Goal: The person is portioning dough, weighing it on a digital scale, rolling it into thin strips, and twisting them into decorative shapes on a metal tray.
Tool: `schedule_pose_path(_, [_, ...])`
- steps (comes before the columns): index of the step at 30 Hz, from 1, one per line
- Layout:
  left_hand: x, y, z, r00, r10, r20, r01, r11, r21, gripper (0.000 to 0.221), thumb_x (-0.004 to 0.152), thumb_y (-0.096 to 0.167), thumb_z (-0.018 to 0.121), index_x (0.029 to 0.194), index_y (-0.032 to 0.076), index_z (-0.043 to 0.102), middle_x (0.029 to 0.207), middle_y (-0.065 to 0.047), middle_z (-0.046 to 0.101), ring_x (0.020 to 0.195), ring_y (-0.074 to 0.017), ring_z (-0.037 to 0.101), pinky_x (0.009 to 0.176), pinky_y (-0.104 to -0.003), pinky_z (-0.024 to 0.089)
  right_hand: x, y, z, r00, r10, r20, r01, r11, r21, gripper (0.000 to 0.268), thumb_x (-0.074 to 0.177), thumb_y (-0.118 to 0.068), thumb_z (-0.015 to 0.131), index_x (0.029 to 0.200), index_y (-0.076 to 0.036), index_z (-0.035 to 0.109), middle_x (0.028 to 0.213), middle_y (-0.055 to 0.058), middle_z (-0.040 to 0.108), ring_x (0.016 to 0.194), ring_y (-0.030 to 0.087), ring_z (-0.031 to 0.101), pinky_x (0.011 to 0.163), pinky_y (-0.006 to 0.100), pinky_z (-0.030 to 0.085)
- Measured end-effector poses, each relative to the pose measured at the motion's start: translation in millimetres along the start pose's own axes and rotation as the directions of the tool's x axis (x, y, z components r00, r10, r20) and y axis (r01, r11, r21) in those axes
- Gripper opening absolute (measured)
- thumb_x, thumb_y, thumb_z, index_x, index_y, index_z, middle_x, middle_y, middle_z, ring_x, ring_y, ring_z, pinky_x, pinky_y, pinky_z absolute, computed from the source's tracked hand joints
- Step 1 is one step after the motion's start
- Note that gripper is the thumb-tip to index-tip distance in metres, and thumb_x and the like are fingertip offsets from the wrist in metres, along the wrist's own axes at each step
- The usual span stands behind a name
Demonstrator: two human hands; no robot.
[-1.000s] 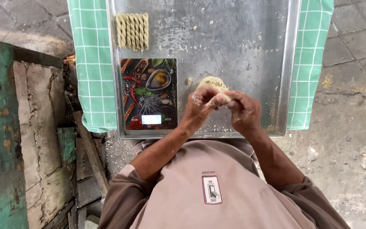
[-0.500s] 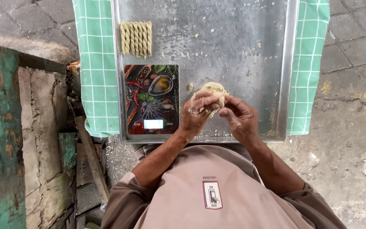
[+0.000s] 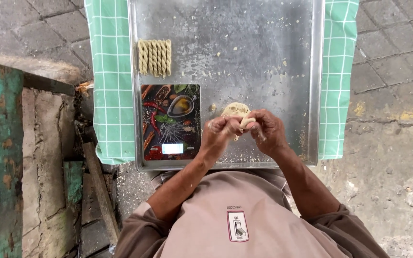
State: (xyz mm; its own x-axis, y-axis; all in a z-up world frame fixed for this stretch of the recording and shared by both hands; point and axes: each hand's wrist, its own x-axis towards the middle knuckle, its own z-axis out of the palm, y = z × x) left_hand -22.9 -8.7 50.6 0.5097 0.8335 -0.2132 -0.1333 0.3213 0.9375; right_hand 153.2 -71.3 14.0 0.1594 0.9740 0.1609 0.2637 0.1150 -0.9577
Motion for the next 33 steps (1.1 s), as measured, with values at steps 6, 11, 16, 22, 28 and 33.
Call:
schedule_pose_path(6, [5,-13,-2,0.997,0.061,-0.042,-0.061,0.998,-0.002,0.025,0.094,0.018,0.08,0.104,-0.004,0.074,0.084,-0.014,0.072,0.075,-0.0128,0.066,0.065,-0.024,0.057,1,-6,13,0.977,-0.013,-0.214,0.01,1.0,-0.015,0.035,0.102,-0.031,0.065,0.109,0.0,0.077,0.07,0.011,0.067,0.045,0.012,0.058,0.044,0.026,0.048])
schedule_pose_path(11, [11,-12,-1,0.995,0.091,-0.043,-0.094,0.994,-0.056,0.029,0.093,0.019,0.081,0.108,-0.004,0.073,0.09,-0.013,0.07,0.085,-0.0135,0.065,0.075,-0.025,0.059,-13,-10,21,0.96,0.008,-0.281,-0.024,0.998,-0.053,0.035,0.106,-0.022,0.061,0.129,0.003,0.071,0.076,0.014,0.07,0.058,0.016,0.066,0.055,0.031,0.056])
schedule_pose_path(16, [6,-7,3,0.995,0.098,0.035,-0.096,0.994,-0.06,0.031,0.095,0.018,0.079,0.115,-0.004,0.071,0.085,-0.011,0.068,0.079,-0.0149,0.065,0.074,-0.028,0.059,-14,-8,10,0.981,-0.005,-0.195,-0.013,0.996,-0.092,0.029,0.097,-0.015,0.073,0.119,0.004,0.072,0.078,0.014,0.069,0.062,0.019,0.063,0.059,0.035,0.056])
schedule_pose_path(22, [4,-9,4,0.997,0.039,0.064,-0.026,0.983,-0.184,0.02,0.1,0.017,0.072,0.1,-0.003,0.073,0.077,-0.009,0.066,0.072,-0.0127,0.065,0.068,-0.029,0.061,-14,8,-2,0.983,-0.079,-0.165,0.063,0.993,-0.1,0.036,0.087,-0.03,0.083,0.111,-0.004,0.075,0.088,0.01,0.069,0.061,0.02,0.06,0.062,0.033,0.054])
schedule_pose_path(28, [0,-21,4,0.985,0.055,0.163,-0.04,0.995,-0.096,0.023,0.103,0.023,0.068,0.101,0.0,0.071,0.078,-0.009,0.069,0.078,-0.0144,0.069,0.077,-0.033,0.059,-10,8,-4,0.95,-0.261,-0.171,0.259,0.965,-0.037,0.026,0.088,-0.01,0.079,0.107,0.004,0.069,0.092,0.014,0.068,0.078,0.025,0.069,0.068,0.034,0.058])
schedule_pose_path(33, [5,-55,6,0.978,0.159,0.137,-0.177,0.976,0.126,0.031,0.104,0.029,0.067,0.109,-0.001,0.071,0.08,-0.011,0.068,0.081,-0.0187,0.063,0.082,-0.038,0.055,-5,8,-6,0.933,-0.273,-0.236,0.278,0.961,-0.014,0.024,0.095,-0.015,0.073,0.105,0.006,0.068,0.087,0.012,0.068,0.074,0.02,0.067,0.067,0.032,0.056])
